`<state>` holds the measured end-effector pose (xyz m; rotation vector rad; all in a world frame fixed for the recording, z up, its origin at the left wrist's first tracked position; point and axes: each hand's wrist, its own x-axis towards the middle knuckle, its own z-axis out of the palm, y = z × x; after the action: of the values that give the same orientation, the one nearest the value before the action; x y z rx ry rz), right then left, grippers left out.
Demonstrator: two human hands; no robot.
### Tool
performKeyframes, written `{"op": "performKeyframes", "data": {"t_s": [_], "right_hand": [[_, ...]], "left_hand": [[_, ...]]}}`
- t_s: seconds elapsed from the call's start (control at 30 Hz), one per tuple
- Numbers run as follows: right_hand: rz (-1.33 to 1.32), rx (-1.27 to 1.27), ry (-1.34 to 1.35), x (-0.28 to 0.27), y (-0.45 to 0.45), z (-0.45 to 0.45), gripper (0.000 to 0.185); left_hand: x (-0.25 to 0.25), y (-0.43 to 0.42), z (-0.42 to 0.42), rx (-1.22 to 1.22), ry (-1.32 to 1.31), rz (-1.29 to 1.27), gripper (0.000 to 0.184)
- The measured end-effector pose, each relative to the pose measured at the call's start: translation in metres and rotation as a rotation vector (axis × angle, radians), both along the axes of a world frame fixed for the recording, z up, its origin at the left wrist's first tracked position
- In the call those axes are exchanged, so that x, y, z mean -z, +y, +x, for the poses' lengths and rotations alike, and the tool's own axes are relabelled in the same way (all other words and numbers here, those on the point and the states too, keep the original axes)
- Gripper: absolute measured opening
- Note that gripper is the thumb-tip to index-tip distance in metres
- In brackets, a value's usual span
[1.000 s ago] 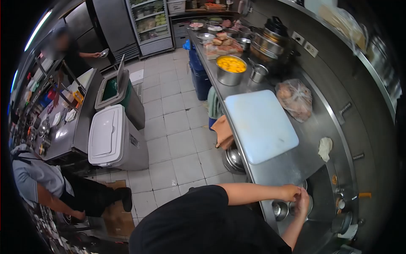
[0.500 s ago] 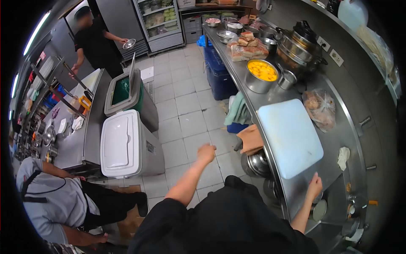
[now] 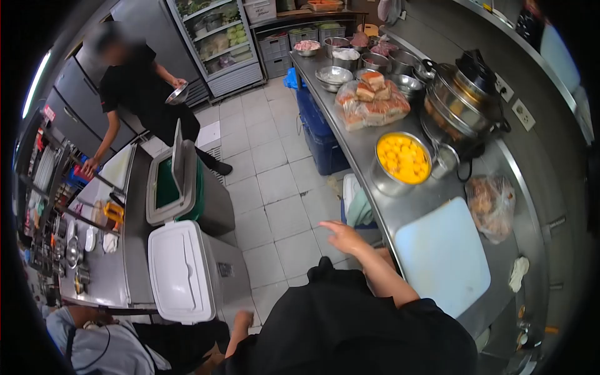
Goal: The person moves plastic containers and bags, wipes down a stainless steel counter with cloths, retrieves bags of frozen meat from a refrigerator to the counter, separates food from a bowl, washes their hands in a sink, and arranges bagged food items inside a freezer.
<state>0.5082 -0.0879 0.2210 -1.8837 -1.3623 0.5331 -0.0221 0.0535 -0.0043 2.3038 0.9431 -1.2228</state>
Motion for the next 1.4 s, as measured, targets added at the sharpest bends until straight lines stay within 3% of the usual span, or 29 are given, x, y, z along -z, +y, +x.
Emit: {"op": "performKeyframes", "data": {"t_s": [0.03, 0.07, 0.1, 0.17, 0.23, 0.3, 0.37, 0.43, 0.47, 0.53, 0.6, 0.67, 0.8, 0.87, 0.97, 1.1, 1.17, 1.2, 1.33, 1.4], "right_hand": [[-0.004, 0.002, -0.002, 0.008, 0.029, 0.012, 0.046], [0.005, -0.005, 0.04, 0.016, 0.055, 0.024, 0.035], [0.008, -0.017, 0.087, 0.022, 0.075, 0.034, 0.025], [-0.067, 0.013, 0.099, 0.016, 0.112, 0.052, 0.021], [-0.112, 0.008, 0.09, 0.011, 0.165, 0.071, 0.02], [-0.364, 0.085, 0.017, 0.018, 0.208, 0.094, 0.024], [-0.399, 0.069, -0.014, 0.041, 0.251, 0.118, 0.02], [0.062, 0.112, -0.12, 0.081, 0.285, 0.142, 0.019], [0.063, 0.101, -0.118, 0.099, 0.301, 0.156, 0.019], [-0.256, 0.207, -0.171, 0.122, 0.337, 0.189, 0.025], [-0.345, 0.278, -0.196, 0.131, 0.356, 0.217, 0.024], [-0.453, 0.412, -0.059, 0.133, 0.374, 0.242, 0.019], [-0.574, 0.61, -0.052, 0.14, 0.415, 0.288, 0.014], [-0.425, 0.74, 0.041, 0.15, 0.447, 0.312, 0.014], [-0.302, 0.712, 0.027, 0.16, 0.511, 0.354, 0.018], [-0.392, 0.665, -0.039, 0.173, 0.638, 0.424, 0.036], [-0.325, 0.467, 0.076, 0.185, 0.714, 0.461, 0.043], [-0.435, 0.39, 0.074, 0.183, 0.752, 0.476, 0.048], [-0.395, 0.156, 0.144, 0.187, 0.896, 0.522, 0.037], [-0.575, -0.049, 0.055, 0.162, 0.972, 0.534, 0.028]], "left_hand": [[-0.031, -0.012, -0.007, -0.246, 0.038, 0.046, 0.026], [-0.001, -0.023, -0.042, -0.2, -0.124, 0.07, 0.026], [-0.018, -0.029, -0.041, -0.141, -0.279, 0.097, 0.026], [-0.013, -0.039, -0.038, -0.672, -0.077, -0.008, 0.026], [-0.017, -0.036, -0.01, -0.899, -0.068, -0.039, 0.026], [-0.011, -0.027, 0.017, -1.02, -0.099, -0.07, 0.026], [-0.001, -0.001, 0.053, -1.094, -0.133, -0.099, 0.026], [0.012, 0.037, 0.083, -1.119, -0.159, -0.115, 0.026], [0.018, 0.06, 0.096, -1.118, -0.172, -0.121, 0.026], [0.025, 0.116, 0.117, -1.106, -0.195, -0.121, 0.026], [0.026, 0.178, 0.134, -1.09, -0.22, -0.117, 0.026], [0.019, 0.253, 0.151, -1.092, -0.261, -0.092, 0.026], [0.003, 0.397, 0.197, -1.147, -0.36, -0.022, 0.026], [-0.005, 0.456, 0.224, -1.175, -0.404, 0.006, 0.026], [-0.007, 0.521, 0.269, -1.2, -0.435, 0.022, 0.026], [0.009, 0.572, 0.337, -1.196, -0.376, -0.006, 0.026], [0.019, 0.585, 0.373, -1.186, -0.304, -0.031, 0.026], [0.022, 0.595, 0.393, -1.188, -0.259, -0.05, 0.026], [0.008, 0.608, 0.47, -1.285, -0.182, -0.112, 0.027], [-0.001, 0.622, 0.511, -1.385, -0.232, -0.115, 0.027]]}}
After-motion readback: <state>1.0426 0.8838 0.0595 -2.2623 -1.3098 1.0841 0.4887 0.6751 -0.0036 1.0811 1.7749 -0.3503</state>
